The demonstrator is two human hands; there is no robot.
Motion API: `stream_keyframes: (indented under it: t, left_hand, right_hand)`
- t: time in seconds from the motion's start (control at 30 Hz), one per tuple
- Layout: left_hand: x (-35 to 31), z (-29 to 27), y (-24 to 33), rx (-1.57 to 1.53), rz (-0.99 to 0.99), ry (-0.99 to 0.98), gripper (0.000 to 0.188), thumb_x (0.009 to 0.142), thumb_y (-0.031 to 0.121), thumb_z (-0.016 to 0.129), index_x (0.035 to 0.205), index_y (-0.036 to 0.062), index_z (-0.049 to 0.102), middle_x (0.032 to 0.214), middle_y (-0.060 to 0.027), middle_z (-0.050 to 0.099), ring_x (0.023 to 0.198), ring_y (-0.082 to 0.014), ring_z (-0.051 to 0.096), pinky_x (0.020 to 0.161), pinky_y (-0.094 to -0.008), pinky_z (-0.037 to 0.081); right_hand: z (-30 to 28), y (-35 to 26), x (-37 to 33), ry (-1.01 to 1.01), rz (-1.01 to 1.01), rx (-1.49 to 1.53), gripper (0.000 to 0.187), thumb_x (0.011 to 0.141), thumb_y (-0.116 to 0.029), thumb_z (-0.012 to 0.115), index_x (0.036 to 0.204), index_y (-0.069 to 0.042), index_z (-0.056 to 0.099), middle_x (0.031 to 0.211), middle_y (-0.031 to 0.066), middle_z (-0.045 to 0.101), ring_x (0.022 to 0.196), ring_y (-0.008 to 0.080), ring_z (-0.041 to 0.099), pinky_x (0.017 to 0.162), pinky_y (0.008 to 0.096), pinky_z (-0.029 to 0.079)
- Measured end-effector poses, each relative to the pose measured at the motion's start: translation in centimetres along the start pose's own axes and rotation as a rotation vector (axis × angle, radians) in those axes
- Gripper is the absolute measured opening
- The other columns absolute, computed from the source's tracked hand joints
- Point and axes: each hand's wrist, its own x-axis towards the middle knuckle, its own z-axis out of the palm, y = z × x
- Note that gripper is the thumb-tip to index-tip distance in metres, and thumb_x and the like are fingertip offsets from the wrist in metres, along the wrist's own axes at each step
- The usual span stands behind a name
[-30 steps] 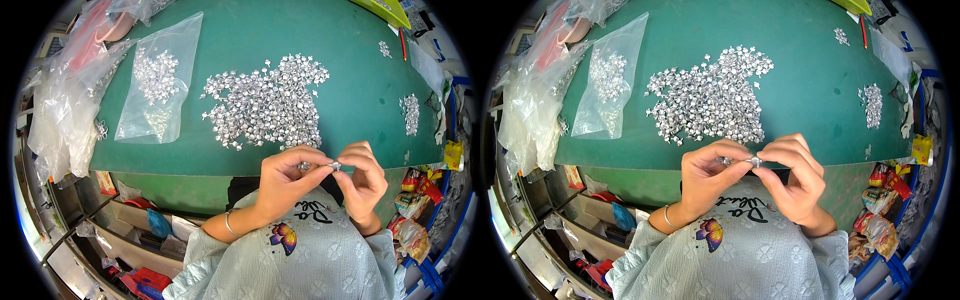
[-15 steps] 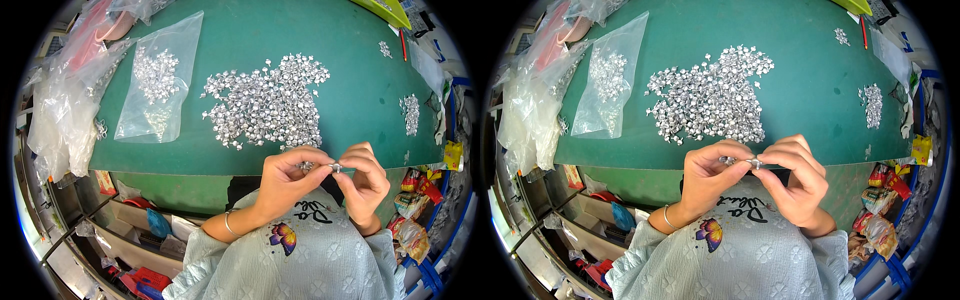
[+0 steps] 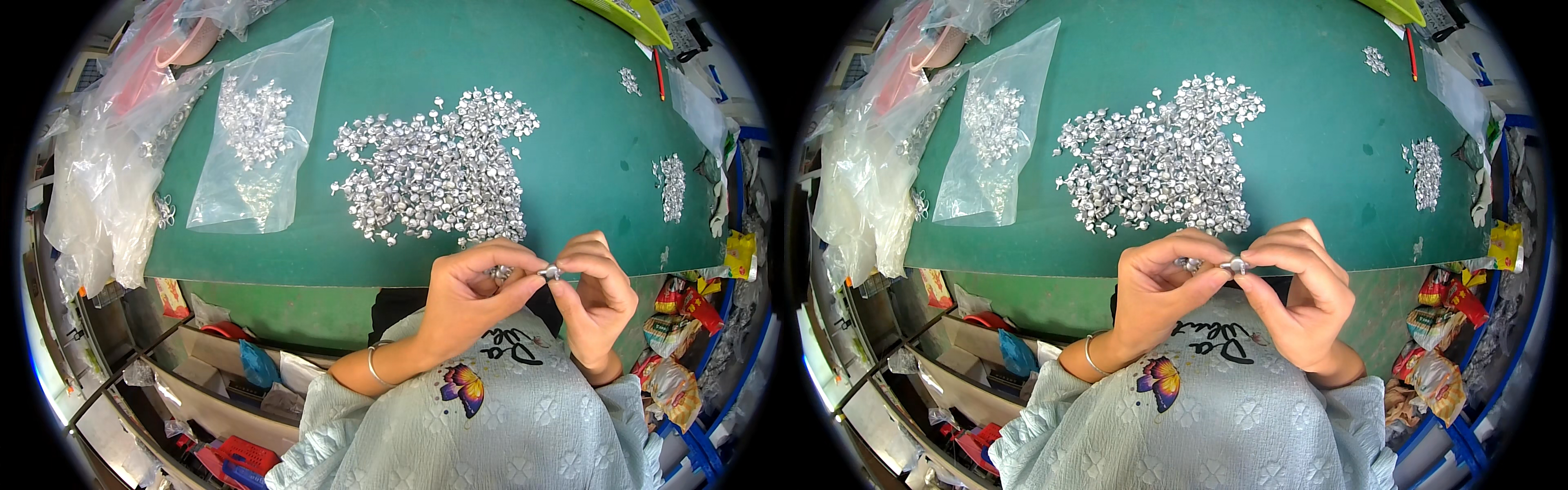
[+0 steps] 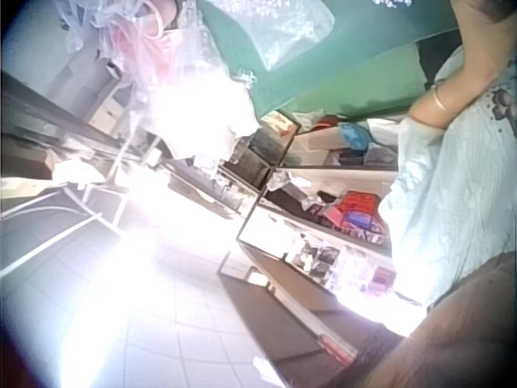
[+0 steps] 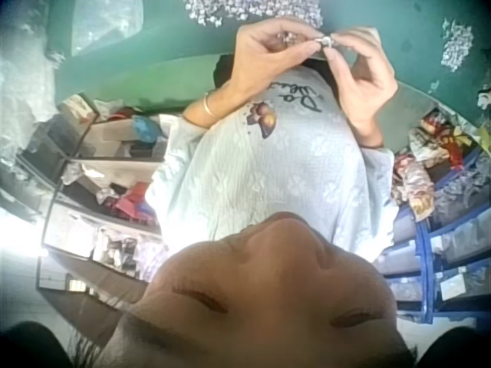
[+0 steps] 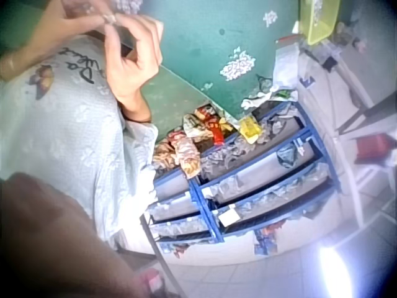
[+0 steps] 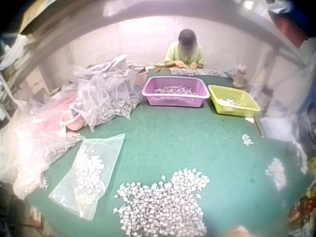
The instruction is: The person sits at a green workbench and repeatedly picks up small silver metal pieces from a large pile. They manipulate each piece individually with both hands, appearing to join or adjust them, before placing the finished units into a separate pile on the right side of the table.
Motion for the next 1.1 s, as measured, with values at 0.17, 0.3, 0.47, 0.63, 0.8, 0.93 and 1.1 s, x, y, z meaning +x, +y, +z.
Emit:
stream_keyframes:
  t: [0.17,0.3,0.47,0.63,0.8,0.93,1.1]
  left_hand:
    - [-0.05,0.03,0.14,0.007,-0.011,0.002,0.013,0.080,-0.007,0.058,0.091,-0.0032,0.062,0.092,-0.0056,0.059,0.073,-0.0025,0.051,0.050,-0.0148,0.037]
    - [-0.01,0.16,0.16,-0.013,-0.016,0.008,0.012,0.080,-0.007,0.058,0.091,-0.0032,0.063,0.091,-0.0049,0.059,0.071,-0.0020,0.050,0.050,-0.0148,0.035]
    - [-0.03,0.18,0.12,-0.014,-0.023,0.016,0.012,0.080,-0.006,0.058,0.091,-0.0028,0.063,0.090,-0.0048,0.059,0.072,-0.0019,0.050,0.050,-0.0150,0.035]
    - [-0.07,0.14,0.11,-0.003,-0.008,0.028,0.012,0.080,-0.005,0.059,0.091,-0.0026,0.063,0.090,-0.0049,0.059,0.071,-0.0017,0.050,0.050,-0.0144,0.036]
    - [-0.09,0.03,0.71,0.023,-0.091,0.022,0.013,0.079,-0.008,0.057,0.091,-0.0048,0.062,0.091,-0.0133,0.060,0.084,-0.0158,0.057,0.070,-0.0241,0.047]
    - [-0.03,0.15,0.17,-0.011,-0.068,0.034,0.008,0.082,-0.001,0.059,0.090,-0.0023,0.063,0.086,-0.0030,0.060,0.064,0.0006,0.047,0.047,-0.0134,0.034]
    - [-0.06,-0.21,-0.26,-0.023,-0.148,0.025,0.008,0.083,0.003,0.060,0.089,-0.0005,0.062,0.077,0.0022,0.060,0.053,0.0046,0.040,0.042,-0.0125,0.027]
  right_hand:
    - [0.06,0.10,-0.15,0.009,0.052,0.067,0.022,0.066,0.007,0.068,0.086,0.004,0.060,0.081,0.0121,0.060,0.076,0.0204,0.053,0.068,0.0293,0.041]
    - [0.03,0.23,-0.30,0.011,0.082,0.100,0.021,0.067,0.007,0.067,0.086,0.004,0.060,0.081,0.0114,0.060,0.077,0.0202,0.053,0.068,0.0294,0.041]
    - [0.05,0.18,-0.29,0.015,0.077,0.087,0.021,0.066,0.008,0.067,0.085,0.003,0.059,0.082,0.0109,0.060,0.078,0.0199,0.053,0.069,0.0295,0.041]
    - [0.25,0.11,-0.26,0.015,0.067,0.067,0.024,0.064,0.009,0.068,0.085,0.002,0.059,0.083,0.0105,0.059,0.079,0.0196,0.052,0.069,0.0293,0.040]
    - [0.22,0.00,-0.21,0.015,0.065,0.056,0.026,0.063,0.009,0.069,0.086,0.002,0.060,0.082,0.0104,0.059,0.079,0.0196,0.052,0.069,0.0292,0.040]
    - [0.20,-0.03,-0.16,0.001,0.061,0.061,0.027,0.062,0.010,0.070,0.087,0.002,0.060,0.083,0.0104,0.059,0.080,0.0194,0.052,0.069,0.0291,0.040]
    - [0.31,-0.06,-0.22,0.002,0.098,0.093,0.031,0.062,0.011,0.069,0.091,0.003,0.059,0.086,0.0100,0.059,0.082,0.0189,0.052,0.070,0.0288,0.040]
